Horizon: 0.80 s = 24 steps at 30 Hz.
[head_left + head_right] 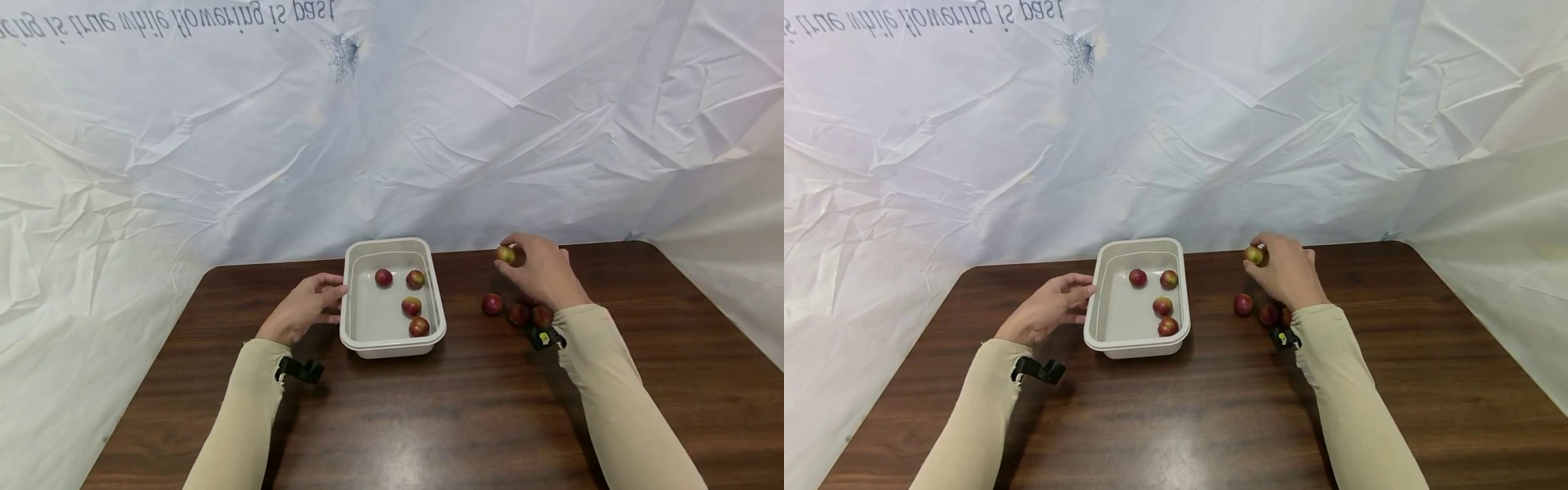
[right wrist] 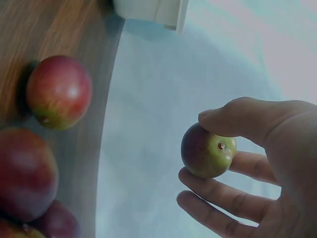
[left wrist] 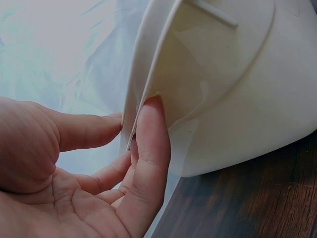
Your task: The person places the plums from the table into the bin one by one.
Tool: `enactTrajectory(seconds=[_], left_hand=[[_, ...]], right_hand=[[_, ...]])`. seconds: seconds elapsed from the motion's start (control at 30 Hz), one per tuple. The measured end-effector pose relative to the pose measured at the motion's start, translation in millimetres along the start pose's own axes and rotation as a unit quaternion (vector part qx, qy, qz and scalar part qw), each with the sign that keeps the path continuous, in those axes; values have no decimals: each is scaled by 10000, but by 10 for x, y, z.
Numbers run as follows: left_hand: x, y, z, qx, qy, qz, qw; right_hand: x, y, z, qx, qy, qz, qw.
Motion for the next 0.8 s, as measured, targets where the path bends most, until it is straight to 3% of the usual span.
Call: enactTrajectory(seconds=[0.8], left_hand=[[0, 9, -10, -14, -49, 34, 10000]], right_hand=[[90, -62, -495, -104, -825, 232, 9963]])
Point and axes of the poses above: each hand's wrist, its own x-axis away from the middle knuckle, its own y-axis out of the palm, z = x × y, the point moved 8 cm from there along -x, towards the middle knuckle, and after that the axes turned 4 degrees about -x, right-handed, at the moved point
